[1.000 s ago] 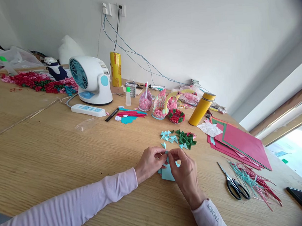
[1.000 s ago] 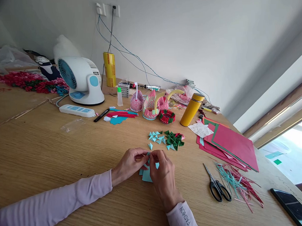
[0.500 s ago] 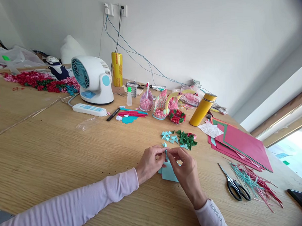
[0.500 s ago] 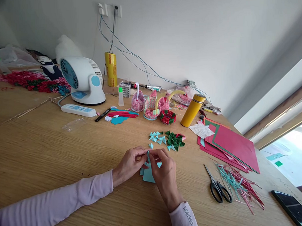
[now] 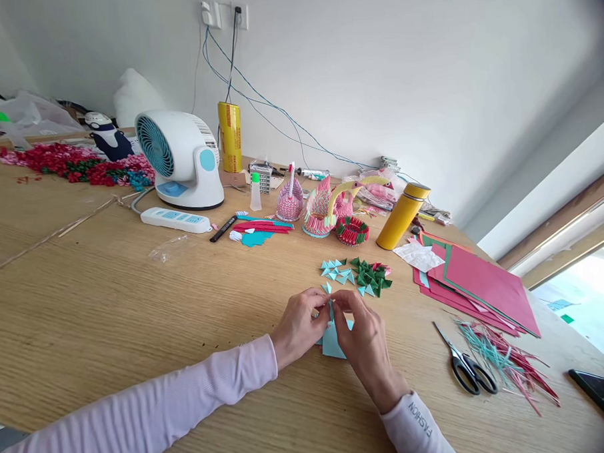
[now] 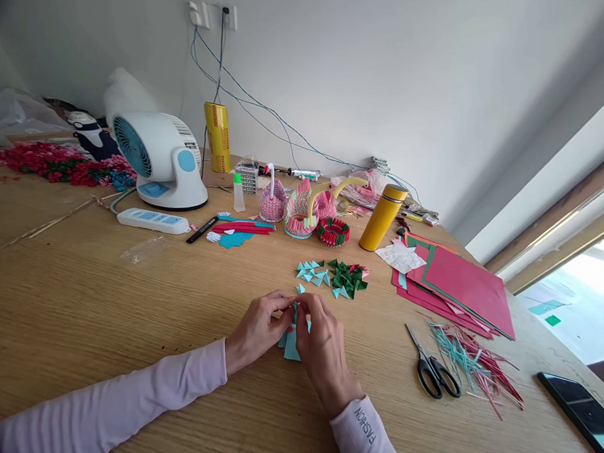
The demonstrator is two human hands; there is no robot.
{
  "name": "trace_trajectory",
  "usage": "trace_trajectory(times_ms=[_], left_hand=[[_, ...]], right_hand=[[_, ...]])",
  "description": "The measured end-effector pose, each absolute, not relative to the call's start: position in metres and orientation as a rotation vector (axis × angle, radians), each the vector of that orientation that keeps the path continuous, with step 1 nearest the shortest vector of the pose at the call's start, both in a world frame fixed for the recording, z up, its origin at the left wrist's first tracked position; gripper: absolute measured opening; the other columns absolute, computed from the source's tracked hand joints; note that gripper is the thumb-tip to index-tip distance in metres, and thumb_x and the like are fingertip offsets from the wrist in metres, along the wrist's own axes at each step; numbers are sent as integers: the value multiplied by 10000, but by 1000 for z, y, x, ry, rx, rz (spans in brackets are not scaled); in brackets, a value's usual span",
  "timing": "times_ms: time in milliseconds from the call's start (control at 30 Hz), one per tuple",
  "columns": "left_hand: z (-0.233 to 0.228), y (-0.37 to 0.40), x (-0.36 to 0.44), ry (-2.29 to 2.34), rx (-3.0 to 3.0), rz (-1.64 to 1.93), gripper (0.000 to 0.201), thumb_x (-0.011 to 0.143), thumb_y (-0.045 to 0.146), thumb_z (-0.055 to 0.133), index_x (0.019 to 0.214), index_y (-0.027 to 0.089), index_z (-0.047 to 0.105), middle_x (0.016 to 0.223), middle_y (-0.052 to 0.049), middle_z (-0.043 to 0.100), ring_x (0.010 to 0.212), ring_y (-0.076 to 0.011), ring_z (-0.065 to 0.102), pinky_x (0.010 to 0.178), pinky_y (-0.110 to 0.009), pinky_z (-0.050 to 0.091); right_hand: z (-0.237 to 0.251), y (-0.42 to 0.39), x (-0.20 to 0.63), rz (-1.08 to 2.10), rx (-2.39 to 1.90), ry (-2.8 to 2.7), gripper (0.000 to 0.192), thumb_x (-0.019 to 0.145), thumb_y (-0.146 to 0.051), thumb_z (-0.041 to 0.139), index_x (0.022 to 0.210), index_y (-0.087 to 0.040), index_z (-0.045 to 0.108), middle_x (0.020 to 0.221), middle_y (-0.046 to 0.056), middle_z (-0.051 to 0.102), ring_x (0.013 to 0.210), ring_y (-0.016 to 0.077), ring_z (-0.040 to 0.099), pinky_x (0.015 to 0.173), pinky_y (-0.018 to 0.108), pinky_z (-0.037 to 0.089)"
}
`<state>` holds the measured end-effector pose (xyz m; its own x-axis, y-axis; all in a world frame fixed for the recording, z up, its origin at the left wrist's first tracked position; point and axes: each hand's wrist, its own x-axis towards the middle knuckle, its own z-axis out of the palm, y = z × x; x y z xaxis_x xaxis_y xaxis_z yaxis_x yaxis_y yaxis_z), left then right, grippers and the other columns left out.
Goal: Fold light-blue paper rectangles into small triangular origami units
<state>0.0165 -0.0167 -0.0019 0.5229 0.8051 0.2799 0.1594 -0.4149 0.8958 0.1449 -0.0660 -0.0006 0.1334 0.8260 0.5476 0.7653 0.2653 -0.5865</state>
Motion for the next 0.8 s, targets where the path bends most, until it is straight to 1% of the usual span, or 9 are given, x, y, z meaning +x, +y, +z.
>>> trace_trajectory(times_ms=[133,233,333,533,667,733,800], left_hand=[[-1,-16,18,802,1930,947,281,828,141,466,939,157,724,932,-79,658,796,-175,635,639,-233,529],[-2,-16,18,813,1960,935,301,818,103,447,922,159,724,910,-74,663,767,-165,633,631,-226,516],[-1,-16,17,809,1986,944,309,812,85,443,910,167,724,887,-66,665,780,-163,631,643,-221,510],[5,-17,15,812,2022,993,293,828,95,460,958,165,713,948,-78,662,836,-178,634,710,-248,515],[6,-18,15,776,2100,1018,277,861,99,435,954,164,688,961,-83,648,836,-171,633,730,-254,505],[7,-18,14,802,2102,1041,230,884,145,440,974,159,651,996,-87,631,797,-157,633,704,-252,504],[9,-17,13,886,2114,1062,162,885,184,463,959,156,603,964,-78,622,739,-146,624,667,-251,495]], right_hand=[[-1,-65,145,161,-1436,-1617,122,862,-167,498,959,-212,557,813,33,706,709,171,701,658,266,560],[-3,-65,145,99,-1477,-1662,161,870,-161,481,1009,-207,548,853,47,710,713,180,702,648,274,553],[-3,-64,145,26,-1490,-1721,163,882,-165,461,1010,-198,556,884,68,694,730,185,691,656,284,547],[2,-61,142,224,-1381,-1566,156,837,-158,507,982,-217,516,799,17,677,686,152,678,587,242,556],[3,-61,139,108,-1435,-1564,136,832,-156,496,954,-212,516,796,23,674,692,161,673,594,258,541],[4,-61,137,33,-1457,-1546,138,837,-165,485,963,-211,517,791,26,671,684,164,668,593,266,534],[5,-61,136,1,-1451,-1508,147,833,-175,492,973,-212,520,778,22,662,676,161,660,590,265,530]])
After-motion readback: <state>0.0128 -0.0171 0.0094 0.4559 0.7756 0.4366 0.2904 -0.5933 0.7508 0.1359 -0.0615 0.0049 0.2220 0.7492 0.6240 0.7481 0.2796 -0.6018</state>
